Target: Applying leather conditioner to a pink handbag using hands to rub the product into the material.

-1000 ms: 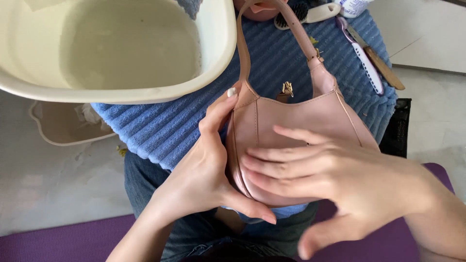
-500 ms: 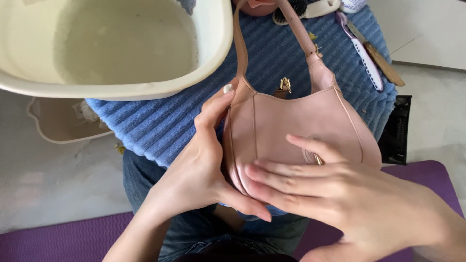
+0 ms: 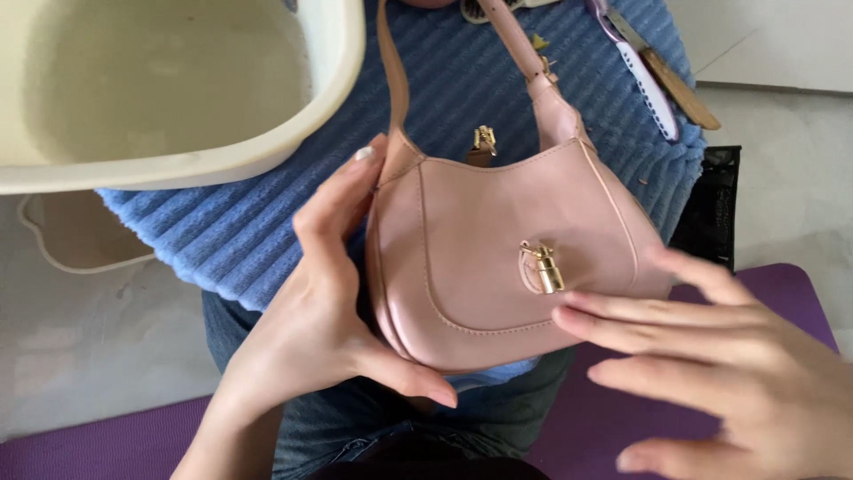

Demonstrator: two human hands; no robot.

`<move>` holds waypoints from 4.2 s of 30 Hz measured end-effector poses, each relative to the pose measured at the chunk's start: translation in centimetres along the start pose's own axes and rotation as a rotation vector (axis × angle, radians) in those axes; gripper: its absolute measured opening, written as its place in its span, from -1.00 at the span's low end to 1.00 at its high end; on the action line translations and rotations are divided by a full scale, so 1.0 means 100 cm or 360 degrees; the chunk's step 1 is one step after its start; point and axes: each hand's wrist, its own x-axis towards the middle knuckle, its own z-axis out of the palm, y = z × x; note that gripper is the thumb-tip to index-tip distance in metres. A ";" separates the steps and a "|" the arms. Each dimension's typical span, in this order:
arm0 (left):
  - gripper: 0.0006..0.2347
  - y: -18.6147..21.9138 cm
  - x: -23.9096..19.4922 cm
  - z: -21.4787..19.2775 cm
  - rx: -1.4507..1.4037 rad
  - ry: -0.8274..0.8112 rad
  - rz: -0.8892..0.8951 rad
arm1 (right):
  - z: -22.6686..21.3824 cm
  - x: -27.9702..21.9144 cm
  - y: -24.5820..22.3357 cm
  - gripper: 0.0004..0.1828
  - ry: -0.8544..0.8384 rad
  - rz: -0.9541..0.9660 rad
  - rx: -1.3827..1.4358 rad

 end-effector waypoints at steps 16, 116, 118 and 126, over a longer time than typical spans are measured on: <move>0.35 0.002 0.004 0.005 -0.0086 0.0009 -0.0050 | 0.149 0.000 0.039 -0.48 0.1132 -0.0326 -0.0937; -0.76 0.051 0.008 0.035 -0.0015 -0.0054 0.0176 | 0.013 0.030 -0.006 -0.93 0.0962 -0.0149 -0.0805; -0.76 0.054 0.006 0.034 -0.0087 -0.0181 0.0153 | 0.016 0.021 -0.007 -0.93 0.0919 -0.0100 -0.0762; -0.61 -0.055 -0.018 0.051 -0.0424 0.0520 -0.0966 | -0.006 0.041 0.047 -0.77 0.0996 0.0260 -0.0526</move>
